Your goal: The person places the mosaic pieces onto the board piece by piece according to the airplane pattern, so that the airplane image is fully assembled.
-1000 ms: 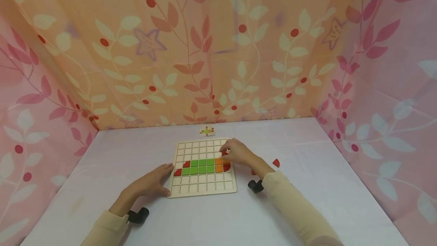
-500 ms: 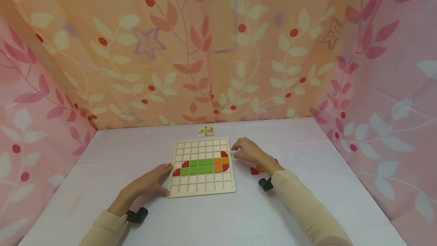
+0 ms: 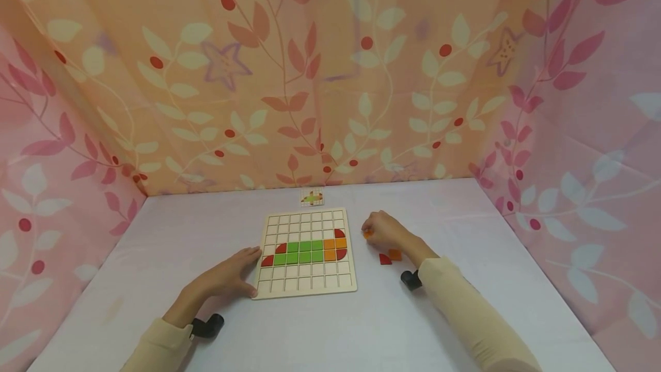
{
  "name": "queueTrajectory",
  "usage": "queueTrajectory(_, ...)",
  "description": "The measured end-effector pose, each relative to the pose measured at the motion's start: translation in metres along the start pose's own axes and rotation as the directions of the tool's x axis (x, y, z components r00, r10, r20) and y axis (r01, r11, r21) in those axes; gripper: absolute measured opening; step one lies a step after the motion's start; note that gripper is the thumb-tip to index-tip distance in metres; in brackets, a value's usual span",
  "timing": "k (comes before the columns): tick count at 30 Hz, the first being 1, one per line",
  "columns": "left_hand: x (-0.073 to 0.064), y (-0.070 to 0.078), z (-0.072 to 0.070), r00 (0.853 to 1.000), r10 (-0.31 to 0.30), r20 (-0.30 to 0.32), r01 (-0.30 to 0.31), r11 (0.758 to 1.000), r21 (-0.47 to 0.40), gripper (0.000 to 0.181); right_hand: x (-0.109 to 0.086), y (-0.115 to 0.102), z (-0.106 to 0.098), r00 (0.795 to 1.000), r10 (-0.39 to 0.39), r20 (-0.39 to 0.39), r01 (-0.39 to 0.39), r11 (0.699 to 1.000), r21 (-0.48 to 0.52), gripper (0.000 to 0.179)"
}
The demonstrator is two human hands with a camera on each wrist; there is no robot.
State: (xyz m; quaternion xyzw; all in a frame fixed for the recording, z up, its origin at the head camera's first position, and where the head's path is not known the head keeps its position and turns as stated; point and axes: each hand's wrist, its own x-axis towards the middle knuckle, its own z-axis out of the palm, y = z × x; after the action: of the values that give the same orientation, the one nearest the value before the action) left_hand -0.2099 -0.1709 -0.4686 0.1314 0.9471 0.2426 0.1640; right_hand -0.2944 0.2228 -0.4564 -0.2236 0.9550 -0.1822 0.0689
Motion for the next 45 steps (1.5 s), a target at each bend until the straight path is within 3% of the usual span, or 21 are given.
queueTrajectory(20, -0.0042, 0.0006, -0.0014, 1.0, 0.003, 0.002, -0.003, 1.0, -0.018, 0.097, -0.0015, 0.0028, 0.0037, 0.994, 0.104, 0.034, -0.105, 0.994, 0.012, 0.02)
queueTrajectory(33, -0.0017, 0.0001, -0.0015, 1.0, 0.014, 0.004, -0.014, 1.0, -0.004, 0.097, -0.0023, 0.0024, 0.0043, 0.991, 0.129, 0.035, -0.131, 0.991, 0.033, 0.02)
queueTrajectory(45, -0.0028, 0.0018, -0.0015, 1.0, 0.008, 0.002, -0.008, 1.0, 0.003, 0.097, -0.0023, 0.0038, 0.0046, 0.994, 0.109, 0.031, -0.109, 0.994, 0.014, 0.02)
